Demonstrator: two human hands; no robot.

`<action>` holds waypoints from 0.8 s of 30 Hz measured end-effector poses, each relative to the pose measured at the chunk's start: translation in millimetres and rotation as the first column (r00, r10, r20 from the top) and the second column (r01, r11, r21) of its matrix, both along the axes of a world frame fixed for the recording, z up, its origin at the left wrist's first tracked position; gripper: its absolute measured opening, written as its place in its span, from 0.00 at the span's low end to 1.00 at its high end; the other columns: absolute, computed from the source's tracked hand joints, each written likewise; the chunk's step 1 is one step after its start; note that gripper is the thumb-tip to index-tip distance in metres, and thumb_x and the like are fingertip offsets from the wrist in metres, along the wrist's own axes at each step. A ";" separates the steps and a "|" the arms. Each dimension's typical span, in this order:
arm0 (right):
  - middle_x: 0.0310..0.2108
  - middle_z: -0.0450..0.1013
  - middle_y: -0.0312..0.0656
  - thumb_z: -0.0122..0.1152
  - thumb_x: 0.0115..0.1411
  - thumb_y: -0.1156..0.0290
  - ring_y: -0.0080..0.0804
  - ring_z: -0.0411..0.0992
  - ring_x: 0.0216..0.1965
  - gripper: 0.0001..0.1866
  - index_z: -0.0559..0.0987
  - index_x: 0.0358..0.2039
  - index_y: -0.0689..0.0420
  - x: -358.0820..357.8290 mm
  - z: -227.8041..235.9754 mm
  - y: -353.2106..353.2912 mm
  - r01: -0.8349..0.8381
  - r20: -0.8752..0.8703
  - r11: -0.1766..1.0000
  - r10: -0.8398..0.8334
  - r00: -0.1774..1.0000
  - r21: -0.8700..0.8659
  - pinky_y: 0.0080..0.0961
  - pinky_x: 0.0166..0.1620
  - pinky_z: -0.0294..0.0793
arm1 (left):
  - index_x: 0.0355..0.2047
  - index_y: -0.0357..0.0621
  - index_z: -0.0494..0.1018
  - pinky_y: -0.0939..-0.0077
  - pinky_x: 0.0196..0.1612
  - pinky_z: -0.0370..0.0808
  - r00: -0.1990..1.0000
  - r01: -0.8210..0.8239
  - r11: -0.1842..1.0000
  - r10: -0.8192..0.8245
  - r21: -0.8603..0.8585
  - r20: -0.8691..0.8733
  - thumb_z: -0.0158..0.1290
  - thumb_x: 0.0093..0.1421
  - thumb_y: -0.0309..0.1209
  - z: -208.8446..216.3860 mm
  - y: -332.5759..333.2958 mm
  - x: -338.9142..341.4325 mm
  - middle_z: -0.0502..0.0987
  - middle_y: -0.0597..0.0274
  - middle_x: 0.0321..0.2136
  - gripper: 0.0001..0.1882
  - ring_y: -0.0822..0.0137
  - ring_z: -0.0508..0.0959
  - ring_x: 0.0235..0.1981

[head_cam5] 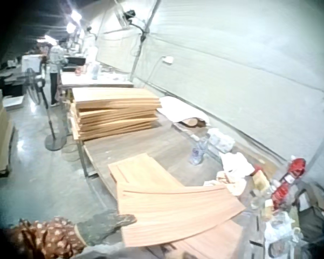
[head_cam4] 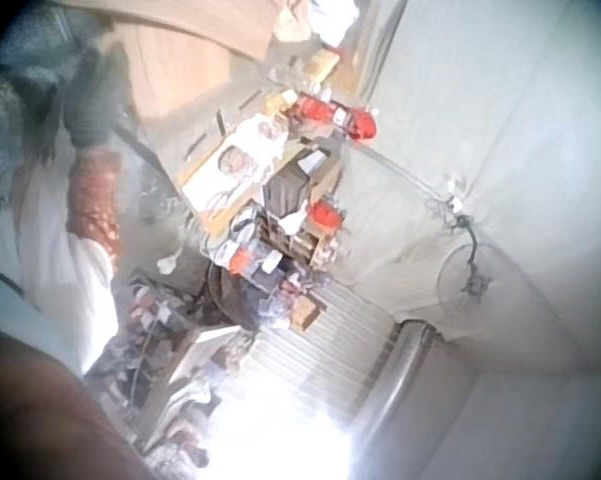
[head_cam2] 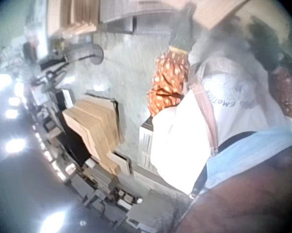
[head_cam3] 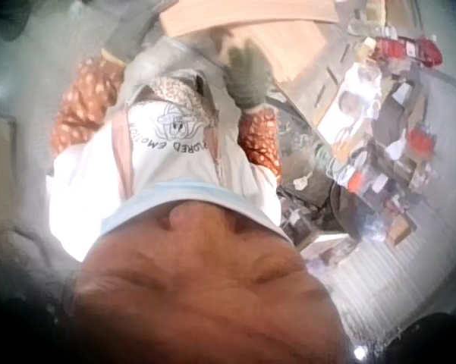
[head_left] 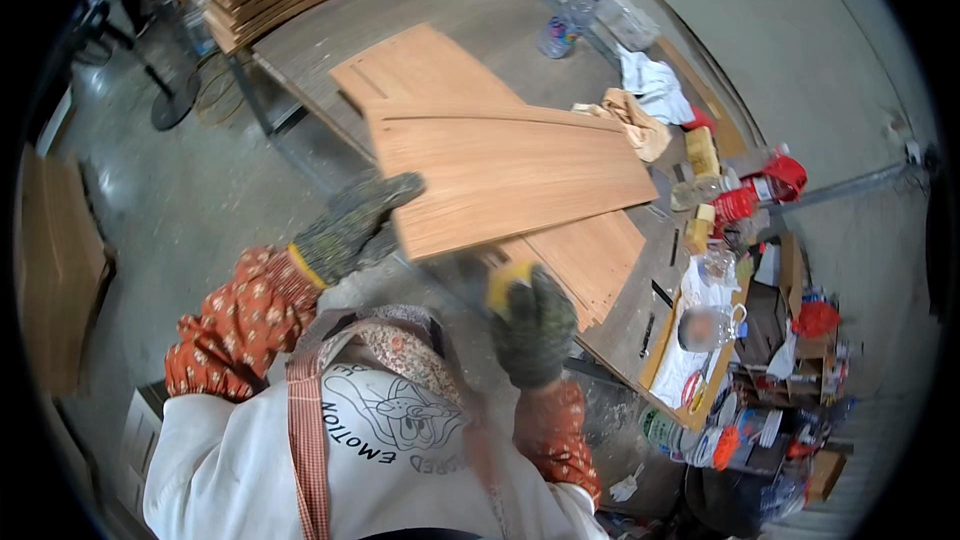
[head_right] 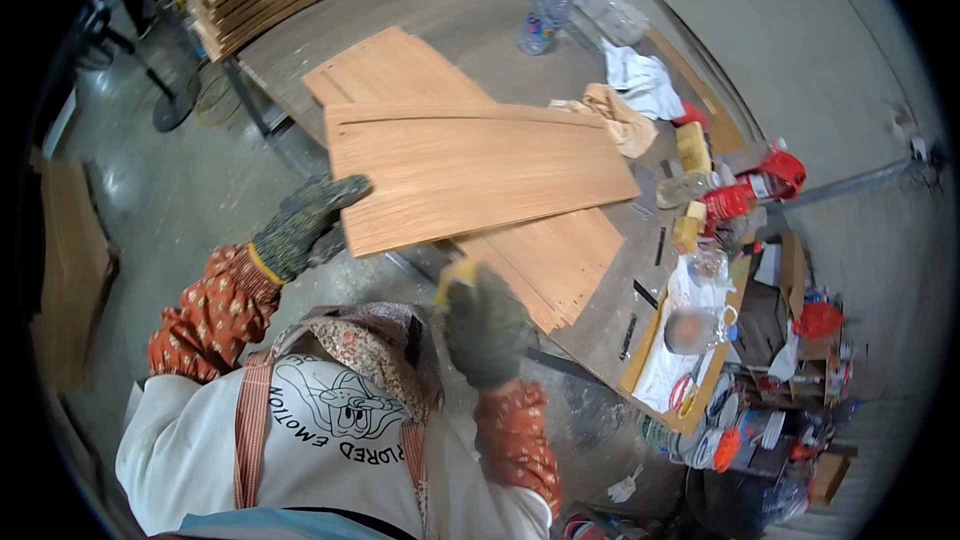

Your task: The person applies a liquid coating to wooden panels using a sponge. The person handles the panels individually, wiping the sponge across the flat surfaces and textured edges before stacking them on a table.

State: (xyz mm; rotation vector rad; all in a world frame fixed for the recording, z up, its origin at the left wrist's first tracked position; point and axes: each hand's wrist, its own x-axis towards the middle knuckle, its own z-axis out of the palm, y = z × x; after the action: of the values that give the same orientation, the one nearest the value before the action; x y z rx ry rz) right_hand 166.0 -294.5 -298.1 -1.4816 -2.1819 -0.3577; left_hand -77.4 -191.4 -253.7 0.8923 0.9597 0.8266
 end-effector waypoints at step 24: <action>0.46 0.68 0.54 0.64 0.49 0.65 0.48 0.69 0.45 0.30 0.67 0.51 0.64 210.6 -6.3 29.1 0.750 -0.114 0.621 -0.748 0.654 0.228 0.35 0.49 0.67 | 0.42 0.34 0.68 0.69 0.39 0.77 0.898 -0.332 0.926 0.368 -0.180 0.241 0.56 0.48 0.27 -131.8 10.2 -95.0 0.75 0.54 0.35 0.21 0.62 0.77 0.34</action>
State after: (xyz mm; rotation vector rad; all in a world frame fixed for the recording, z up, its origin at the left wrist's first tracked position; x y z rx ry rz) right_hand 376.6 -265.5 -304.4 -2.1653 -1.3034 -0.8698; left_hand -172.3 -181.2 -385.6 0.4753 0.9336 1.1457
